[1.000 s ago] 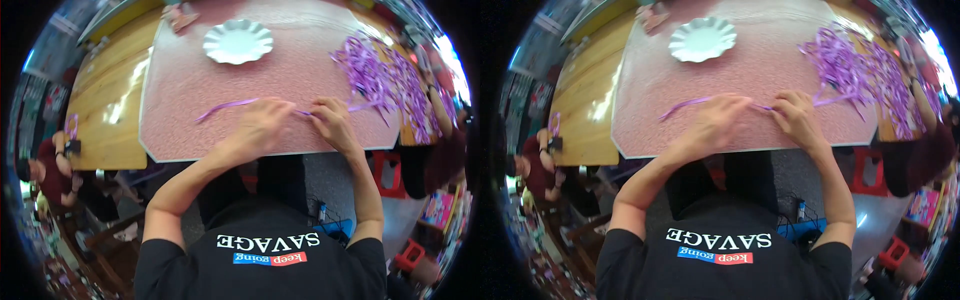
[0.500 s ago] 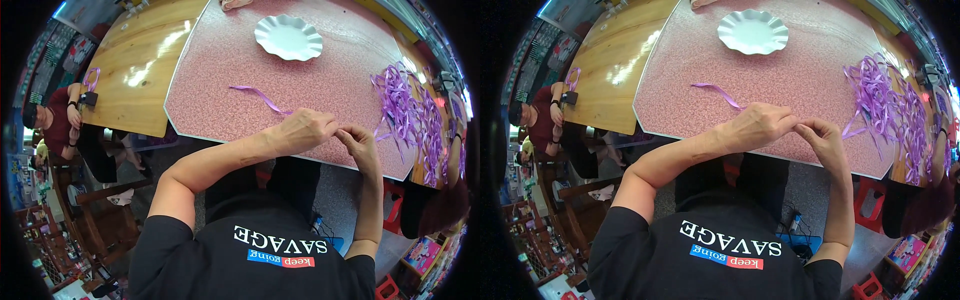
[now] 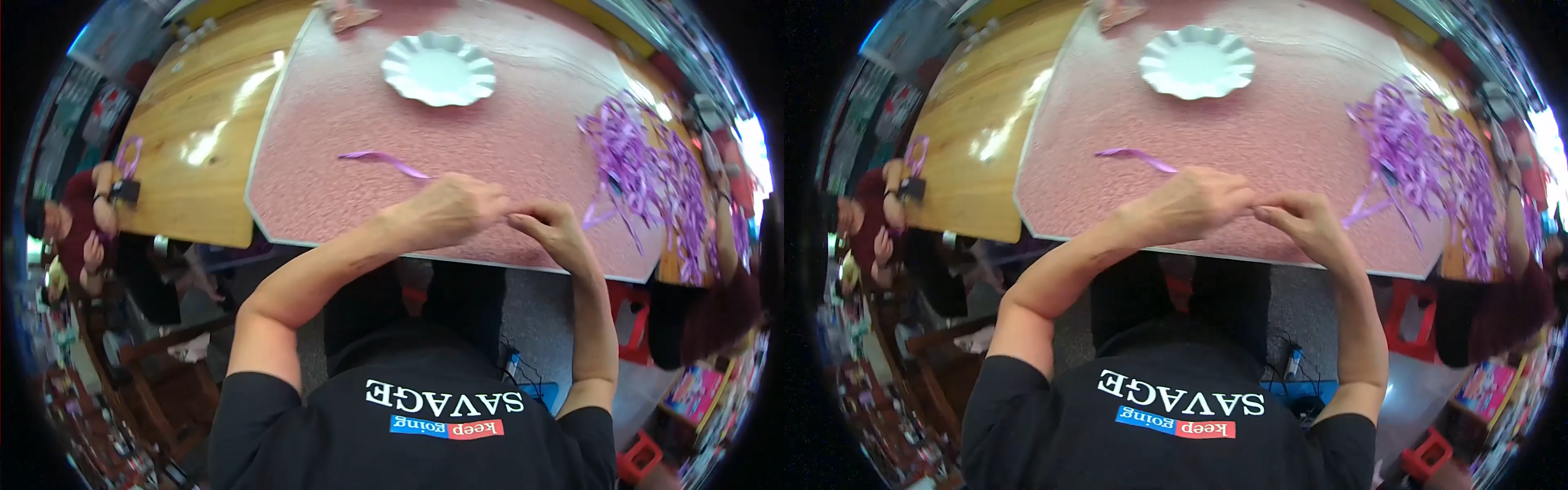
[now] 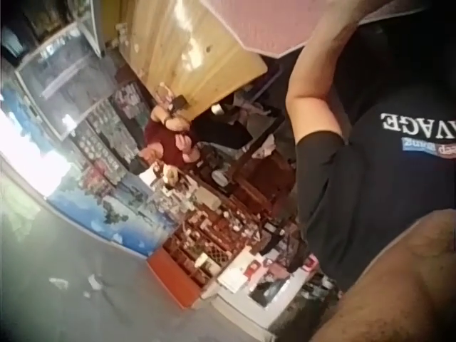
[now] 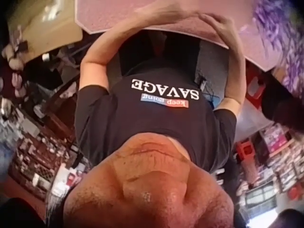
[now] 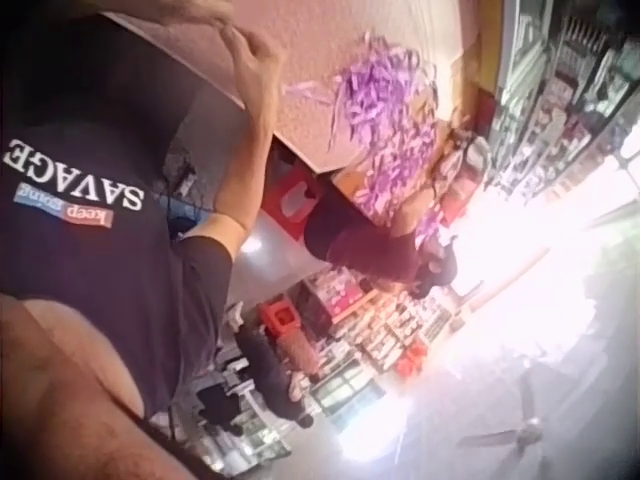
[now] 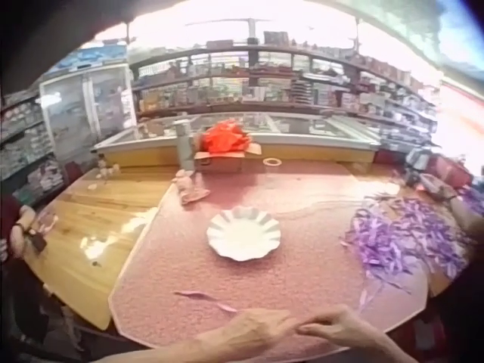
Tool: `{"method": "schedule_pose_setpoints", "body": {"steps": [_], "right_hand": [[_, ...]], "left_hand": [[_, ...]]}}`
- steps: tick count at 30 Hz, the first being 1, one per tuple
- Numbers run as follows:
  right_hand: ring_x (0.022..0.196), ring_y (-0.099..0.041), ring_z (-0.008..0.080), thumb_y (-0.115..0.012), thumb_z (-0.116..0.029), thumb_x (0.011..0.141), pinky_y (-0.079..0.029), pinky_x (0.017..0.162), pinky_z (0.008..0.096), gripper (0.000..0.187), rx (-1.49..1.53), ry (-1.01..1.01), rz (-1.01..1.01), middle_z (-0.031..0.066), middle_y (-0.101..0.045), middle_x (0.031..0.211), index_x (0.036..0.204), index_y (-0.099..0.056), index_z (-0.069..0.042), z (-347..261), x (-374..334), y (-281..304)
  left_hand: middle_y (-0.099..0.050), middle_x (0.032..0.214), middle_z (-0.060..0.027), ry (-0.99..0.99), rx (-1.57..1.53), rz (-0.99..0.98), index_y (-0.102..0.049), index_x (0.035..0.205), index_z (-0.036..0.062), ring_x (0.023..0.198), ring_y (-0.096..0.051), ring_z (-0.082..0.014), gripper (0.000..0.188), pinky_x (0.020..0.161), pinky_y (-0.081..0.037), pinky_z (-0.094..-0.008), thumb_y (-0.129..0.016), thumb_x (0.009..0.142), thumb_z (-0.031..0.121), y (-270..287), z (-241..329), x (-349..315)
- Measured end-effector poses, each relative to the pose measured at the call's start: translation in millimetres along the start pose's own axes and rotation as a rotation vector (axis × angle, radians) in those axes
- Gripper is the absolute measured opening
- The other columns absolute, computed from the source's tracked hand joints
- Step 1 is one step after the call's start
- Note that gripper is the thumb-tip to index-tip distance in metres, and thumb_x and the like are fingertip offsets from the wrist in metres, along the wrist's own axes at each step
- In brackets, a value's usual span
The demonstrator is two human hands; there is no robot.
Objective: Tying knots in purple ribbons at a workbench.
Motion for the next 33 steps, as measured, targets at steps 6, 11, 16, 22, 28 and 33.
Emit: {"method": "schedule_pose_setpoints", "body": {"steps": [6,11,16,22,28,33], "right_hand": [[0.069,-0.052,0.004,-0.072,-0.023,0.092,-0.042,0.06,0.0235,0.022,-0.105,0.048,0.071,-0.0046,-0.061,0.075,0.092,-0.071,-0.001,1,-4,47],[0.066,-0.052,0.0041,-0.073,-0.025,0.092,-0.043,0.06,0.0219,0.02,-0.046,-0.022,0.134,-0.0037,-0.061,0.073,0.093,-0.073,-0.005,22,-39,119],[0.062,-0.055,0.0049,-0.07,-0.019,0.091,-0.045,0.06,0.022,0.015,0.033,-0.041,0.256,-0.0022,-0.06,0.073,0.087,-0.069,-0.005,59,-69,177],[0.057,-0.056,0.0058,-0.069,-0.021,0.092,-0.045,0.056,0.0208,0.016,0.115,-0.118,0.345,-0.0017,-0.06,0.072,0.086,-0.066,-0.006,104,-92,206],[0.055,-0.056,0.0043,-0.069,-0.021,0.094,-0.047,0.051,0.02,0.015,0.273,-0.202,0.428,-0.0021,-0.06,0.072,0.088,-0.065,-0.007,126,-99,195],[0.059,-0.06,0.0057,-0.071,-0.02,0.094,-0.049,0.051,0.0201,0.014,0.671,-0.17,0.764,0.001,-0.068,0.081,0.095,-0.069,-0.006,144,-104,195]], "left_hand": [[-0.066,0.1,-0.015,0.256,0.015,0.046,-0.063,0.096,0.0014,0.095,-0.064,-0.0344,0.011,0.082,-0.051,-0.0436,-0.067,0.086,0.004,81,-51,-51],[-0.063,0.104,-0.0153,0.333,0.072,0.042,-0.063,0.096,-0.0006,0.104,-0.06,-0.0306,0.011,0.092,-0.047,-0.0386,-0.068,0.088,0.005,133,-95,-96],[-0.061,0.103,-0.0116,0.648,-0.062,0.003,-0.061,0.095,-0.0009,0.112,-0.057,-0.024,0.012,0.1,-0.043,-0.0372,-0.06,0.096,0.011,166,-141,-170],[-0.059,0.087,-0.0003,0.923,-0.333,-0.079,-0.061,0.098,0.0016,0.086,-0.058,-0.0118,0.015,0.081,-0.046,-0.0266,-0.058,0.101,0.016,170,-167,-238],[-0.062,0.083,-0.0004,1.01,-0.5,-0.029,-0.063,0.104,0.0018,0.077,-0.058,-0.0089,0.018,0.073,-0.047,-0.0254,-0.057,0.103,0.019,162,-175,-256],[-0.073,0.106,-0.015,0.942,-0.896,0.632,-0.065,0.116,-0.0006,0.1,-0.07,-0.0232,0.021,0.092,-0.055,-0.0341,-0.058,0.1,0.012,160,-177,-239]]}}
Point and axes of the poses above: each hand's wrist, its own x-axis towards the middle knuckle, its own y-axis out of the back of the hand, z = x × y, the point moved 9 cm from there along x, towards the middle knuckle
